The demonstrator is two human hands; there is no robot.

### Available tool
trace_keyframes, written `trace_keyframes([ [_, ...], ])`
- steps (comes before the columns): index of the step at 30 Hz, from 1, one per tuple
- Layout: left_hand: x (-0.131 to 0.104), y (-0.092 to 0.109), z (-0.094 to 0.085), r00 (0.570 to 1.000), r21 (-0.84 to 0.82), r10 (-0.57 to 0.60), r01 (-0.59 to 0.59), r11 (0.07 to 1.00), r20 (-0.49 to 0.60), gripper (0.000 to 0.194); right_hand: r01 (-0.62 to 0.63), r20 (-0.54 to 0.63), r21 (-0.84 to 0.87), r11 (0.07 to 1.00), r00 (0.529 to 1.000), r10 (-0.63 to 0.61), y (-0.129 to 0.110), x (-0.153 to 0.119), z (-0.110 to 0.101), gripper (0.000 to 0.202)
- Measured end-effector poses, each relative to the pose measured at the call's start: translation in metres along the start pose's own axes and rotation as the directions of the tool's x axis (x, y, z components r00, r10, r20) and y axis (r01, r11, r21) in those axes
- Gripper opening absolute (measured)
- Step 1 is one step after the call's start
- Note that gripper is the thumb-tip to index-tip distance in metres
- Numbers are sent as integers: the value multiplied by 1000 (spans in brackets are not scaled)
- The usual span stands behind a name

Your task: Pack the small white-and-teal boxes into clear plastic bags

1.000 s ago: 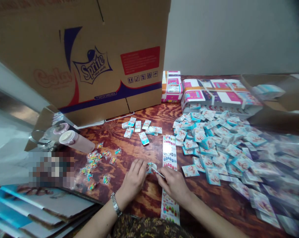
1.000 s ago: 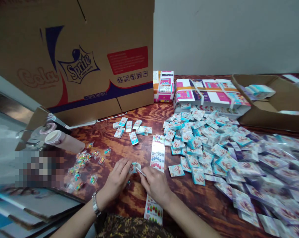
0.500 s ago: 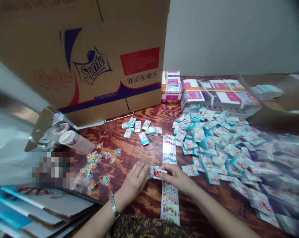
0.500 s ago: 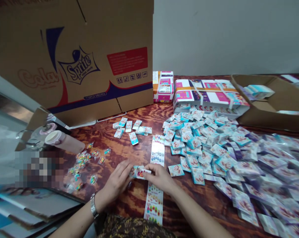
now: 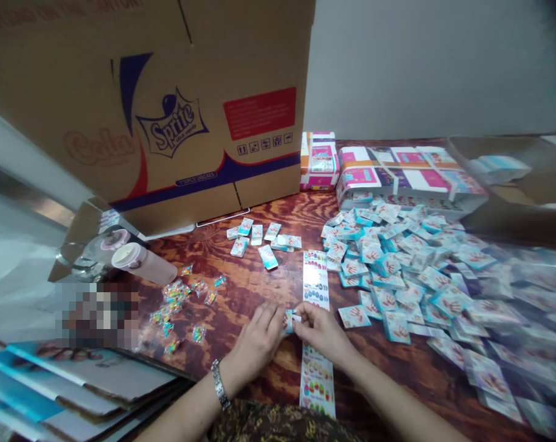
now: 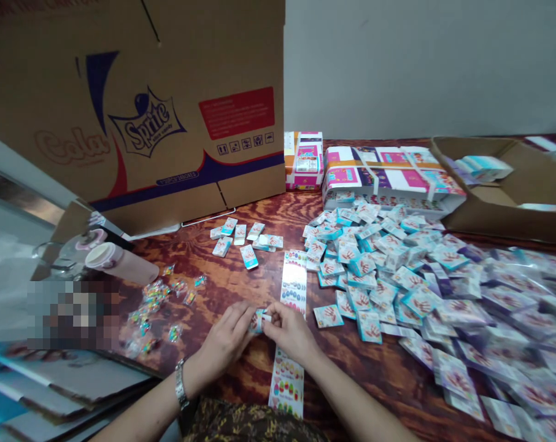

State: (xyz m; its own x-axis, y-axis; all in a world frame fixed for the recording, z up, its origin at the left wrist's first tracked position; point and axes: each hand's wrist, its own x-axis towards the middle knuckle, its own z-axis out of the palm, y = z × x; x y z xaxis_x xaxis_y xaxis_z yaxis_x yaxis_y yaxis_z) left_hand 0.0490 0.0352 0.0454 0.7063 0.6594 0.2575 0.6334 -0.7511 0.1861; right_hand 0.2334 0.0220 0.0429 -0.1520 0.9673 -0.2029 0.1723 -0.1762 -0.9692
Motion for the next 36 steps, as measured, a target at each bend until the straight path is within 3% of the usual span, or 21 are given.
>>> trace_keyframes([
  [4,1,0,3,999,-34,-39,39,999,9,38,-93,132,258,962,989,60,0,-2,-3,30],
  [8,0,1,6,999,-52,-51,51,997,12,41,-123,136,281,952,987,87,-1,-4,-8,34],
  [18,-3,6,13,996,-46,-27,31,998,80,46,39,34,-26,999,999,-38,4,-5,2,8],
  [23,-5,9,11,997,-75,-5,10,997,79,47,147,-13,-249,957,988,-155,-1,-9,0,6],
  [26,-5,9,10,998,-88,-3,8,996,63,47,176,-69,-299,938,976,-205,-2,-9,-2,2],
  [29,-5,10,9,998,-110,5,2,994,56,49,126,-96,-215,969,984,-149,2,-7,-2,16],
  [31,-4,10,7,998,-130,14,-7,991,56,51,102,-54,-111,989,993,-109,5,-6,-1,24],
  [36,1,14,0,997,-228,26,-7,974,79,52,125,45,-4,992,991,-125,4,-5,-1,21],
])
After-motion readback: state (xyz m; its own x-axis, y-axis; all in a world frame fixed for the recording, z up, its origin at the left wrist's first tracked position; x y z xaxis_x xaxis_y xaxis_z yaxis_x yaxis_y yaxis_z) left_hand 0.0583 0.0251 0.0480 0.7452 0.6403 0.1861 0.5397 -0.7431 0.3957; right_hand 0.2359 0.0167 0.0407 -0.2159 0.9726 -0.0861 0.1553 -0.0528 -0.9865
